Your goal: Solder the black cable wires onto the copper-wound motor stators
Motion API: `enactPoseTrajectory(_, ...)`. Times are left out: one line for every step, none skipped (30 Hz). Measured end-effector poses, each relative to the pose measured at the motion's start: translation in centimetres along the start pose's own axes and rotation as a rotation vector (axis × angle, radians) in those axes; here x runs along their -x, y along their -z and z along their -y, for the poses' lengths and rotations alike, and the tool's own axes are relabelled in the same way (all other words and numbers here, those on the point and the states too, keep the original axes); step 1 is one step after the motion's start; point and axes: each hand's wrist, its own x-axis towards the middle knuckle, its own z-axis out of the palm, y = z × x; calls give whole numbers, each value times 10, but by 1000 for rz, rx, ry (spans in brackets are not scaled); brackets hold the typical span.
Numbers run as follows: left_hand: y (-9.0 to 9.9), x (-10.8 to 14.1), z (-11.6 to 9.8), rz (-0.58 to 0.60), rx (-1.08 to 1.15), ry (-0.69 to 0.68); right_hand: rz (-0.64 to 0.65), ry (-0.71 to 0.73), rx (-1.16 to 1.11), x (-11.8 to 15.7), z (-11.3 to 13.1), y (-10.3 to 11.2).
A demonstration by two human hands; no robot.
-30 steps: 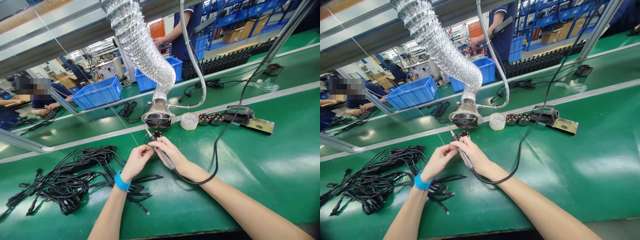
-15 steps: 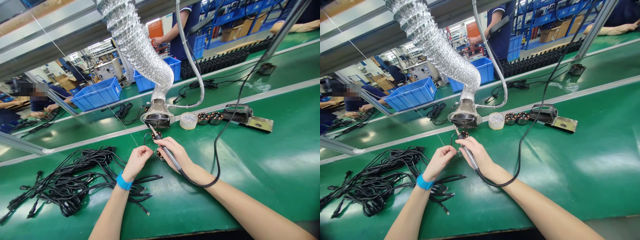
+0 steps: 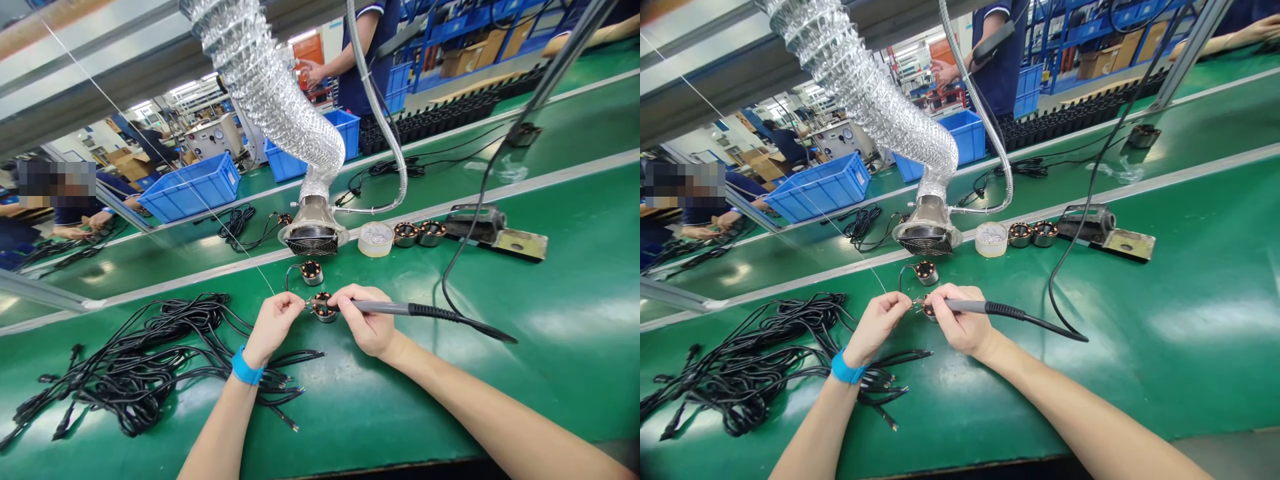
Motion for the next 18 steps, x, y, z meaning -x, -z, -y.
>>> enactPoseTrajectory(0,0,0,0,3,1,5,0,-4,0,0,0)
enactPoseTrajectory(0,0,0,-1,6,1,9,1,-7,0,-1,0)
enactPoseTrajectory(0,0,1,-3,10,1,11,2,-10,0,-1,0)
enactPoseTrajectory(0,0,1,-5,12,1,13,1,-12,0,-1,-1)
enactPoseTrajectory(0,0,1,-7,14,-1,13,-1,-14,1,0,-1)
enactPoseTrajectory(0,0,1,-8,16,-3,14,-3,-16,1,0,-1)
enactPoseTrajectory(0,0,1,-9,17,-4,15,-5,-18,1,0,-1)
enactPoseTrajectory(0,0,0,-11,17,-6,17,-8,-22,1,0,-1)
enactPoseTrajectory(0,0,0,-13,17,-7,19,-11,-28,1,0,-1)
enactPoseTrajectory(0,0,0,-14,17,-7,20,-16,-35,0,0,-1)
enactPoseTrajectory(0,0,0,-14,17,-8,15,-23,-42,1,0,-1)
enactPoseTrajectory(0,0,1,-13,17,-8,6,-32,-50,1,0,-1)
enactPoseTrajectory(0,-1,1,-10,16,-8,-8,-42,-57,1,0,-1)
enactPoseTrajectory(1,-1,1,-6,14,-7,-24,-53,-63,1,-1,-1)
enactPoseTrajectory(1,-1,2,-4,9,-8,-40,-63,-66,1,-1,0)
enactPoseTrajectory(1,0,2,-2,3,-9,-52,-72,-68,2,-2,0)
enactPoseTrajectory(1,0,2,2,-4,-11,-62,-77,-69,2,-3,0)
enactPoseTrajectory(2,0,3,6,-8,-13,-68,-80,-69,2,-3,0)
